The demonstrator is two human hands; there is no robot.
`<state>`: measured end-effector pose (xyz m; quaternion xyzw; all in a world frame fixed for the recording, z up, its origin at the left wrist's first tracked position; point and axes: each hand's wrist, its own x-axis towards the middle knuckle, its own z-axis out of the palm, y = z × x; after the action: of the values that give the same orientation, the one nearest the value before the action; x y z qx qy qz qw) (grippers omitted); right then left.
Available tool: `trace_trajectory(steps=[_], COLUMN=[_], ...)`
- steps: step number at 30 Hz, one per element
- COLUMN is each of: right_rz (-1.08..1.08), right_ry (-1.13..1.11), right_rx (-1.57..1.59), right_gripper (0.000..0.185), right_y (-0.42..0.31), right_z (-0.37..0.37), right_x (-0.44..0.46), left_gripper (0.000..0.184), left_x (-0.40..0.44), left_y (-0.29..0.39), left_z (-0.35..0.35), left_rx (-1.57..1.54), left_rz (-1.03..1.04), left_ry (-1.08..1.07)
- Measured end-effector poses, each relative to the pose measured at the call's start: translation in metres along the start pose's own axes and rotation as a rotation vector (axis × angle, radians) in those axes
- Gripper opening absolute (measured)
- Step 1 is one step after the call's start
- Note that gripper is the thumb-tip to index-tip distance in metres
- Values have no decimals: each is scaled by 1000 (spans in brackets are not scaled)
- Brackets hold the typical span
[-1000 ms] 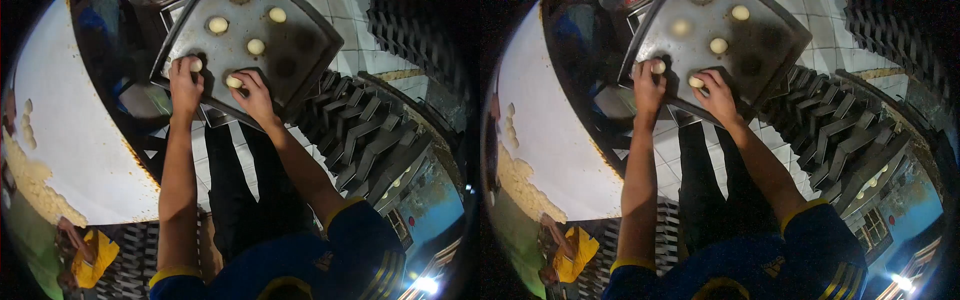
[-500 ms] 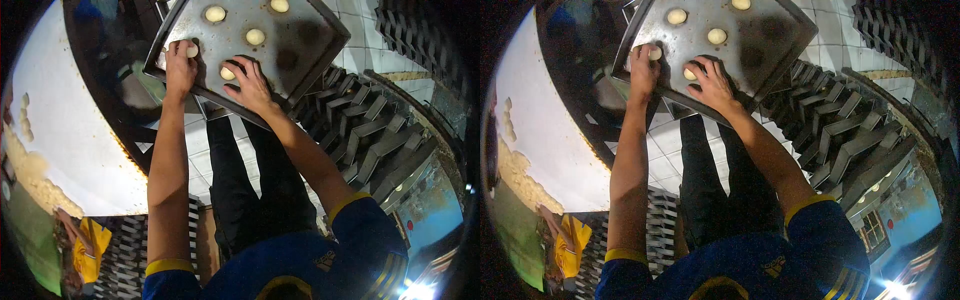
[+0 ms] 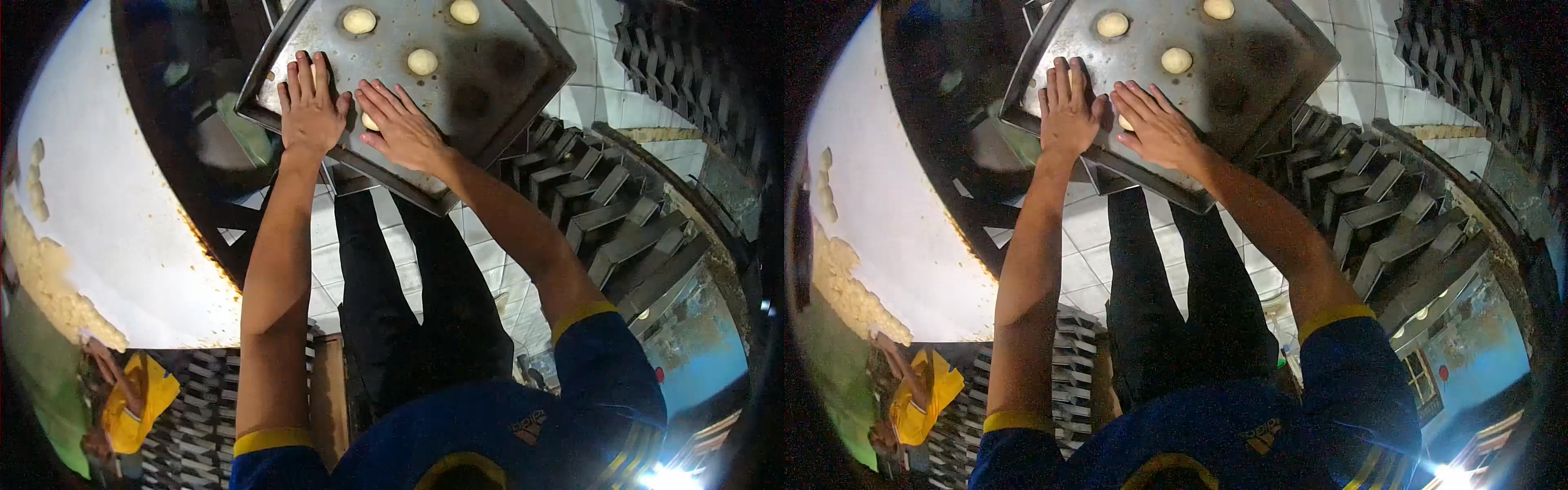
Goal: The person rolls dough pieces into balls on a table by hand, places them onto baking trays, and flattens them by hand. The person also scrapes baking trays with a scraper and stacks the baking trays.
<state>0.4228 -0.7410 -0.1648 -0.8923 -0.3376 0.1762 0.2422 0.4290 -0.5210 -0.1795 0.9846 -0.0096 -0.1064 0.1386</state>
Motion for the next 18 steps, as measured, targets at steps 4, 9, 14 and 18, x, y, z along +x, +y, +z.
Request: trace_trajectory(steps=[4,9,14,18], right_rz=[150,-144,-122,168], right_ry=[147,-59,-27,257], right_rx=[472,-87,41,519], right_gripper=[81,70,64,55], right_y=[-4,4,5,-32], right_z=[-19,9,-2,-52], right_x=[2,-8,-2,8], left_gripper=[85,81,74,68], left_x=[0,-6,-22,-97], left_y=[10,10,28,59], left_z=[-15,13,-33,-119], left_rx=[-97,-57,-176,-615], left_rz=[-10,-9,-31,-129], left_ry=[213,103,206,378])
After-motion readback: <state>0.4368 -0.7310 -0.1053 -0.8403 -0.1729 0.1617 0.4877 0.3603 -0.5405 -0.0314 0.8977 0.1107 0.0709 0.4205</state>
